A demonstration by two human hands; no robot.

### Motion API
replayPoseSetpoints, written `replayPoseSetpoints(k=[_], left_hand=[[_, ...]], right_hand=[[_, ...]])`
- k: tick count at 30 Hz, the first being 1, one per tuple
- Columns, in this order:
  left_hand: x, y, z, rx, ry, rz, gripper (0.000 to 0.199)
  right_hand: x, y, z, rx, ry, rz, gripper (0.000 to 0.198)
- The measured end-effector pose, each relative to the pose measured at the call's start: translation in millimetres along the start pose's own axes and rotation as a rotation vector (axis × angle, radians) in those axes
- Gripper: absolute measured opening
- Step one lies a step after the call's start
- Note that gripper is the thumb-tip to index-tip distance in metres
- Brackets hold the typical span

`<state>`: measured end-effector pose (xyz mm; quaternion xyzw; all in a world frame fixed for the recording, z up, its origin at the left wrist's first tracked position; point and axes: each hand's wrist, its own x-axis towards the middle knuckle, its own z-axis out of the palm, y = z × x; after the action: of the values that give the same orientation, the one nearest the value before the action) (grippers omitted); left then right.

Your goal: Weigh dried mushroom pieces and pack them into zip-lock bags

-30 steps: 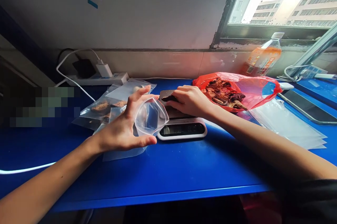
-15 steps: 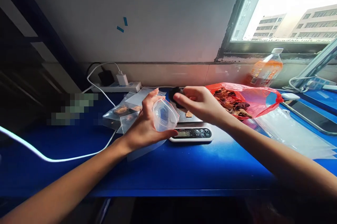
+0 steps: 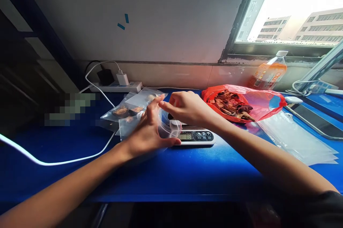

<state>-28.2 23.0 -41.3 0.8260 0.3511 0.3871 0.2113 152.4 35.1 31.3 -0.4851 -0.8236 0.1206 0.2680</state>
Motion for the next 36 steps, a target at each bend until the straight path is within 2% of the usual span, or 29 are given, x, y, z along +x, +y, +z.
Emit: replayPoseSetpoints(k=[3,6,10,13,15,17,18,19,21,23,25,27,31,33,36], left_hand=[[3.1,2.4,0.6,0.011,0.066,-0.014,0.118],[5.1,2.3,1.4,-0.029,0.089,-0.012,0.115],[6.0,0.6,-0.1,-0.096,0.105,-0.081,0.114],[6.8,-0.4,-3.7,-0.160,0.138,-0.091,0.112],[8.0,-1.3,-5.4,-0.200,0.156,-0.085,0.111],[9.9,-2.8,-5.0,-0.228,0.180,-0.087,0.111],[10.9,-3.7,-4.0,-0.239,0.193,-0.092,0.110],[12.0,-4.7,-2.5,-0.246,0.204,-0.098,0.110],[13.9,-6.2,0.9,-0.235,0.215,-0.100,0.108],[15.1,-6.3,3.3,-0.204,0.219,-0.093,0.106],[15.4,-4.8,3.5,-0.181,0.227,-0.084,0.104],[15.3,-2.8,1.3,-0.186,0.229,-0.082,0.103],[14.7,-1.7,-4.6,-0.172,0.212,-0.107,0.100],[14.6,-3.4,-5.9,-0.155,0.204,-0.108,0.100],[14.8,-7.2,-5.7,-0.170,0.202,-0.071,0.102]], right_hand=[[-0.1,-3.3,12.5,0.181,0.071,0.054,0.051],[-0.7,-8.2,23.3,0.356,0.132,0.107,0.046],[1.1,-5.3,16.3,0.435,0.218,0.077,0.043],[-9.7,9.5,0.5,0.338,0.264,-0.085,0.036],[-32.4,18.9,-1.9,0.140,0.414,-0.187,0.026],[-67.9,21.1,7.9,-0.128,0.573,-0.286,0.024],[-88.3,18.8,16.7,-0.238,0.562,-0.386,0.028],[-108.4,14.7,26.6,-0.312,0.483,-0.532,0.036],[-141.8,4.0,45.4,-0.378,0.239,-0.744,0.041],[-159.7,-4.8,56.6,-0.357,0.011,-0.778,0.048],[-162.6,-8.0,57.7,-0.306,-0.105,-0.756,0.050],[-158.1,-6.4,52.2,-0.224,-0.144,-0.714,0.049],[-145.6,4.4,39.3,0.060,-0.221,-0.544,0.045],[-135.1,14.9,34.0,0.144,-0.134,-0.456,0.041],[-105.6,39.2,24.5,0.118,0.174,-0.355,0.023]])
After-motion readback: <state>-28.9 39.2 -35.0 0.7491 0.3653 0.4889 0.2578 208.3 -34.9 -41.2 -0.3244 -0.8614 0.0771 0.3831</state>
